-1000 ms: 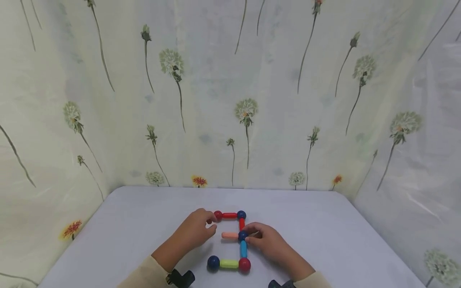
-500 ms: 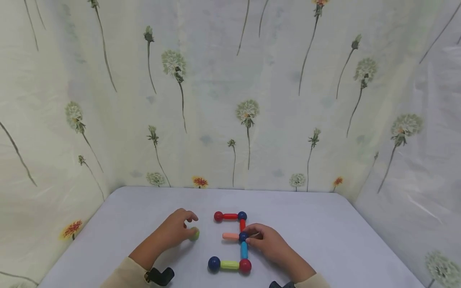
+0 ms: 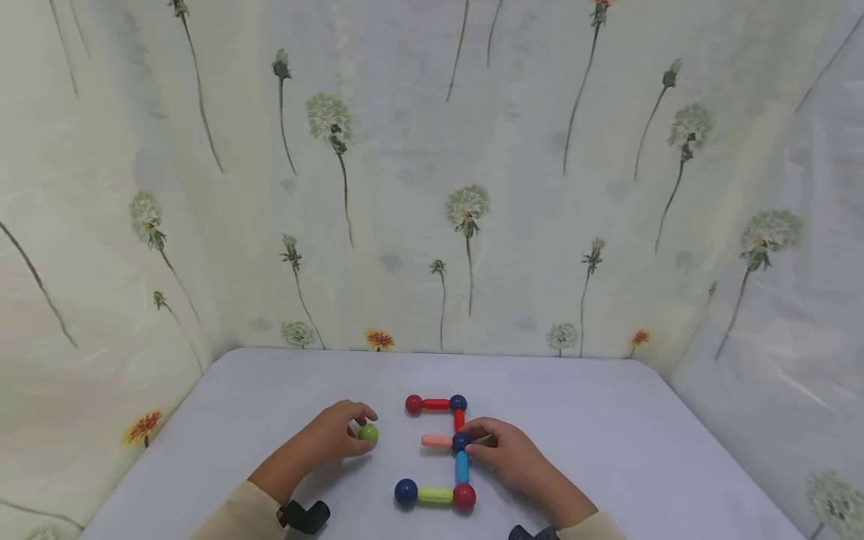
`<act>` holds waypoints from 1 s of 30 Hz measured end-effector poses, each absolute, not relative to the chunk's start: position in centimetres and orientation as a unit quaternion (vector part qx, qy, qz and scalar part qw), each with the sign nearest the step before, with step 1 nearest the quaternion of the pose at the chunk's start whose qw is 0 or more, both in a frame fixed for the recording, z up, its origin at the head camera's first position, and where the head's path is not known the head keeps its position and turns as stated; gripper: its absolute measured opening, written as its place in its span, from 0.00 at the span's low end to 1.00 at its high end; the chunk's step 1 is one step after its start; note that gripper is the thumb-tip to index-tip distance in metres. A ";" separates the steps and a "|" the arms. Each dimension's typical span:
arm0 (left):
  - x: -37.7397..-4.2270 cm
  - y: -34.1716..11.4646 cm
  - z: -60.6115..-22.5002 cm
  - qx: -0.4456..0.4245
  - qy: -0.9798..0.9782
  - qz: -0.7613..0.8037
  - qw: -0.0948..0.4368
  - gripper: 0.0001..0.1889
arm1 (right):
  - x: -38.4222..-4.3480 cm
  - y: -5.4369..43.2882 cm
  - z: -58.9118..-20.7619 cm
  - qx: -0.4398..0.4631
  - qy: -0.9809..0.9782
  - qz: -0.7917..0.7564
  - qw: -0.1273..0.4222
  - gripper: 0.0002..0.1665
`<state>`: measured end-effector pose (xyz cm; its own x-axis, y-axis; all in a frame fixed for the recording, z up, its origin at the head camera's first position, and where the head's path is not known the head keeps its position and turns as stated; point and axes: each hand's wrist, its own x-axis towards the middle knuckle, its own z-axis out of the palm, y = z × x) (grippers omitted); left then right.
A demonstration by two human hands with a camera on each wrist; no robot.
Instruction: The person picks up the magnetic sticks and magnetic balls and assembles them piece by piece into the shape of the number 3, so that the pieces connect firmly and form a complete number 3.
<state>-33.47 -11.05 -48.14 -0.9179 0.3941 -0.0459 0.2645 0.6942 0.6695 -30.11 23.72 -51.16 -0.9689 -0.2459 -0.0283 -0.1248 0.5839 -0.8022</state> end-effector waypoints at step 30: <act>-33.1 -10.4 -48.4 0.164 0.922 0.337 0.099 0.15 | -29.8 23.6 -50.6 -0.098 0.885 -0.450 0.074 0.17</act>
<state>-33.07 -10.40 -48.40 -0.9265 0.3693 -0.0727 0.2354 0.7192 0.6537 -29.75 23.57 -50.59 -0.9697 -0.2406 -0.0430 -0.1070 0.5763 -0.8102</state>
